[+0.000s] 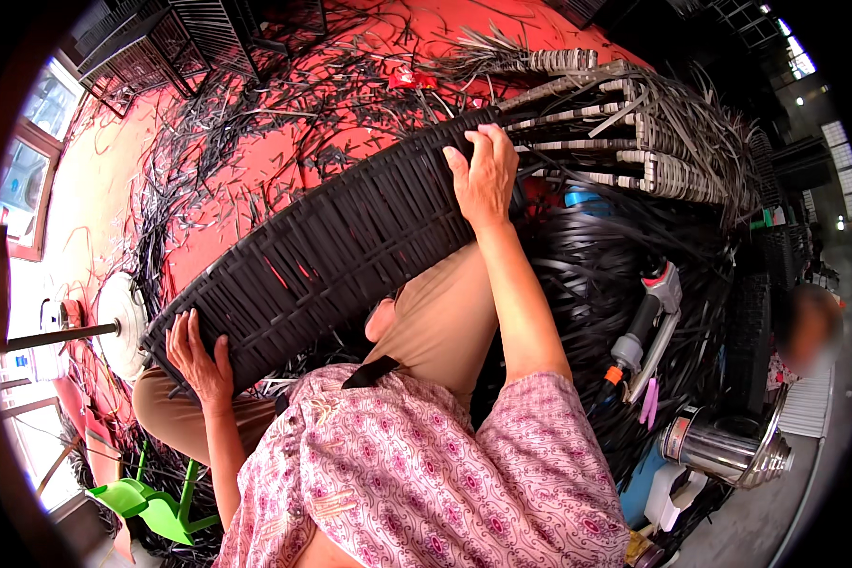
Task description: The person sits on the floor and weaves a black plastic strip through the vertical slats of a rectangular basket frame. They repeatedly thread the strip through the gaps, pull it tight, and adjust the weave pattern to secure the basket's structure.
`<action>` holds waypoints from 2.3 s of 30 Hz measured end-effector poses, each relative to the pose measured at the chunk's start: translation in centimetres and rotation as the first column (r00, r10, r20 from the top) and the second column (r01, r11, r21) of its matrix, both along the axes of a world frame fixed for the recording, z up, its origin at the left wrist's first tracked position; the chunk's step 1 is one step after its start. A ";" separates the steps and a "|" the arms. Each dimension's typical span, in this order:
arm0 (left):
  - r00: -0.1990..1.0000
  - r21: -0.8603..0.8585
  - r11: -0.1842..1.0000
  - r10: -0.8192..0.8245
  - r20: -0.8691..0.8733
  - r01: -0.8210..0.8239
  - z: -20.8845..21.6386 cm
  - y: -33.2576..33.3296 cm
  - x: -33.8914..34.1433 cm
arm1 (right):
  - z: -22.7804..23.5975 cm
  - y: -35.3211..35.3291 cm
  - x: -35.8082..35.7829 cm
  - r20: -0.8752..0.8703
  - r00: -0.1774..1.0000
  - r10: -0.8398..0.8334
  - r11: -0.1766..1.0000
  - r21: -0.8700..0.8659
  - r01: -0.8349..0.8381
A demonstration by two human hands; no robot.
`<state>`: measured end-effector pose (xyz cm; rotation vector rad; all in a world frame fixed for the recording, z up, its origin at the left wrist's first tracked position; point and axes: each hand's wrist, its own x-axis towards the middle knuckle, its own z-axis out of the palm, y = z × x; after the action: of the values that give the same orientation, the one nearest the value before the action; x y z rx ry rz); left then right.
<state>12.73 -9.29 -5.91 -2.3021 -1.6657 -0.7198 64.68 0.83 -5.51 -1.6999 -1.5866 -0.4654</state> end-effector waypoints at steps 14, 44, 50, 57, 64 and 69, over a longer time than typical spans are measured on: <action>1.000 -0.020 1.000 0.012 0.018 -0.012 0.1 -0.1 0.3 | 0.8 2.2 2.7 -0.273 0.947 0.170 0.984 0.094 -0.150; 0.579 -0.535 0.706 0.698 0.420 -0.464 -0.3 13.5 -28.4 | -0.7 -3.6 -8.5 -0.869 0.482 -0.115 0.911 -0.285 -0.298; 0.697 -0.065 0.694 0.717 -0.026 -0.717 3.8 13.4 -26.8 | 1.7 -9.4 -12.8 -0.414 0.888 -0.201 0.781 -0.615 -0.110; 0.951 -0.268 0.935 -0.161 0.264 0.233 5.6 11.4 -15.4 | 11.0 -8.7 -17.3 -0.087 0.996 0.010 0.882 -0.468 -0.050; 0.938 -0.357 0.903 -0.117 0.327 0.237 6.5 13.2 -16.0 | 8.2 -0.1 -31.4 -0.149 0.702 0.696 0.693 -0.114 -0.712; 0.896 -0.317 0.909 -0.119 0.427 0.271 5.8 13.7 -15.8 | 4.9 2.7 -34.6 -0.300 0.690 0.659 0.598 -0.347 -0.722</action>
<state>-3.04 4.42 -0.13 -2.7695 -1.8867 -1.0627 30.04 3.54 -0.56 -1.1926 -2.1900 0.4506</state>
